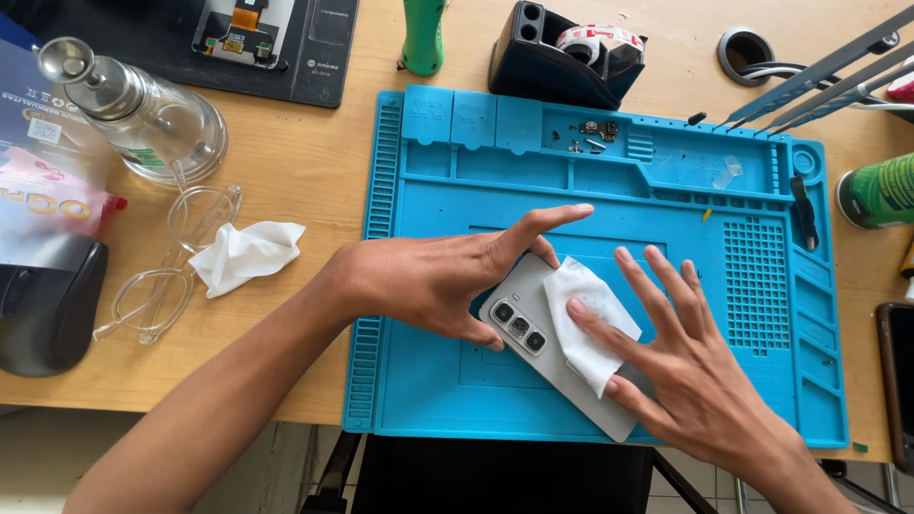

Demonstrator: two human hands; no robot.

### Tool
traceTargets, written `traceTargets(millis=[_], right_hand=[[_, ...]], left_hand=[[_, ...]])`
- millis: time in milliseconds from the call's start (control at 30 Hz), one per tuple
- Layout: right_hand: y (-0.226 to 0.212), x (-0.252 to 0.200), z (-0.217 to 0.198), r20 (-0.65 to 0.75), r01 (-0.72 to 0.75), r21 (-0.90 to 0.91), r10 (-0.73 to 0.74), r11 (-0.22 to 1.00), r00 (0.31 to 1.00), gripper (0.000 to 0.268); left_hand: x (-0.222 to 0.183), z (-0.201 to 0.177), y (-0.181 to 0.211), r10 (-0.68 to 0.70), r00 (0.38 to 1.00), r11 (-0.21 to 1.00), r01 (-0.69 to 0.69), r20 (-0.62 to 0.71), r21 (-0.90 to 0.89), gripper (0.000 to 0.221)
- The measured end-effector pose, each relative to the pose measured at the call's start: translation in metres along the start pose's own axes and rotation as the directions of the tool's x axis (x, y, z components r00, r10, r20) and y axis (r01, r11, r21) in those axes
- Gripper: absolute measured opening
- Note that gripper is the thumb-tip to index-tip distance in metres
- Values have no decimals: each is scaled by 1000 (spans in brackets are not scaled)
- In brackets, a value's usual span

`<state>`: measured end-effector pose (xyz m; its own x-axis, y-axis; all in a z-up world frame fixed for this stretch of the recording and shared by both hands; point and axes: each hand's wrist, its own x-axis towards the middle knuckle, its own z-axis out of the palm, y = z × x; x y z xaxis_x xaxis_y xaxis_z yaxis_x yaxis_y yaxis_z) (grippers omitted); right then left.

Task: The person sprays a cleaning solution onto a tissue and wipes the screen and back of a smartphone. They then use tweezers to clean around the camera lenses and wipe the screen again.

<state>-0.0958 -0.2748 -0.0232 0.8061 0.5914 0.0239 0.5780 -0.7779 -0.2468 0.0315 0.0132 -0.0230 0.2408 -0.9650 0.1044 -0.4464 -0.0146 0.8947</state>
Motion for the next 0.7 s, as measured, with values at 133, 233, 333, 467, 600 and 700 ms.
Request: traceTargets(millis=[133, 233, 333, 467, 600, 700], right_hand=[[-3, -1, 1, -11, 45, 42, -44, 998, 999, 59], [-1, -1, 1, -18, 24, -25, -24, 999, 1000, 59], [-9, -6, 3, -30, 42, -34, -43, 999, 999, 58], [6, -13, 7, -58, -43, -31, 41, 999, 997, 54], [-13, -16, 10, -25, 73, -11, -74, 997, 997, 61], [1, -12, 6, -48, 13, -79, -17, 997, 999, 59]], left_hand=[[0, 1, 1, -52, 999, 999, 52, 2, -3, 129], [0, 1, 4, -89, 996, 996, 89, 12, -27, 130], [-1, -2, 4, -100, 995, 995, 100, 17, -22, 128], [-1, -1, 0, -68, 998, 997, 68, 15, -21, 127], [-2, 2, -2, -44, 999, 999, 44, 11, -10, 127], [0, 0, 0, -73, 997, 997, 73, 6, -23, 130]])
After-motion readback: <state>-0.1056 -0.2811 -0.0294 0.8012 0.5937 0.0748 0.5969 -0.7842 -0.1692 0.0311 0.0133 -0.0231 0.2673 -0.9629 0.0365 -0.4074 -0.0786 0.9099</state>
